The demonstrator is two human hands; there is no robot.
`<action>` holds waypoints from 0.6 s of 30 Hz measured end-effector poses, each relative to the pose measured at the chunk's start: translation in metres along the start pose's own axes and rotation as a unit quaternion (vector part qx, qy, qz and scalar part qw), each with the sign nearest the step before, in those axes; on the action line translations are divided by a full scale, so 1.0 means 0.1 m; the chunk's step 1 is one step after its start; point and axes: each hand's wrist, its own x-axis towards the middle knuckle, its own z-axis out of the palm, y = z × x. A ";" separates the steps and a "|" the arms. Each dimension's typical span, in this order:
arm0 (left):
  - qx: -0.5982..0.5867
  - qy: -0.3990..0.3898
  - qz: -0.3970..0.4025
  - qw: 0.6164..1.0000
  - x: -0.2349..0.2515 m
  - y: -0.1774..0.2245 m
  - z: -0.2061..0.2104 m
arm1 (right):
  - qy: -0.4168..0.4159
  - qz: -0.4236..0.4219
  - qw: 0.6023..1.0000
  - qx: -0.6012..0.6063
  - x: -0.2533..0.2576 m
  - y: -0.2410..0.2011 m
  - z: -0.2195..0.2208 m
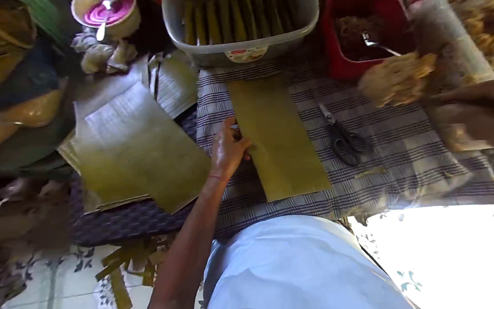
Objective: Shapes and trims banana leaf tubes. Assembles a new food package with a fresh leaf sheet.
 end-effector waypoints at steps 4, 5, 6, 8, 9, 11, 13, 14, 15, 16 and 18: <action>-0.017 0.016 -0.001 1.000 -0.02 0.00 0.01 | -0.049 -0.022 0.998 -0.018 0.26 -0.73 0.74; -0.024 0.019 0.001 1.000 -0.03 -0.01 0.01 | -0.049 -0.024 0.998 -0.034 0.29 -0.81 0.93; -0.031 0.023 0.005 0.999 -0.03 -0.03 0.02 | -0.045 -0.024 0.997 -0.050 0.31 -0.85 1.11; -0.047 0.030 0.020 0.998 -0.04 -0.09 0.04 | -0.013 -0.037 0.996 -0.081 0.31 -0.90 1.43; -0.054 0.032 0.031 0.998 -0.05 -0.13 0.05 | 0.000 -0.047 0.995 -0.091 0.29 -0.91 1.55; -0.076 0.033 0.061 0.995 -0.08 -0.20 0.09 | -0.011 -0.060 0.994 -0.095 0.21 -0.94 1.71; -0.098 0.026 0.091 0.991 -0.09 -0.21 0.11 | -0.030 -0.065 0.993 -0.091 0.10 -1.00 1.82; -0.101 0.026 0.104 0.989 -0.09 -0.21 0.13 | -0.041 -0.065 0.993 -0.086 0.05 -1.03 1.86; -0.099 0.026 0.109 0.989 -0.08 -0.21 0.15 | -0.050 -0.062 0.994 -0.077 0.02 -1.06 1.89; -0.091 0.027 0.114 0.989 -0.08 -0.21 0.17 | -0.062 -0.055 0.995 -0.059 0.02 -1.09 1.91; -0.068 0.024 0.118 0.990 -0.07 -0.20 0.19 | -0.089 -0.032 0.995 -0.008 0.06 -1.10 1.90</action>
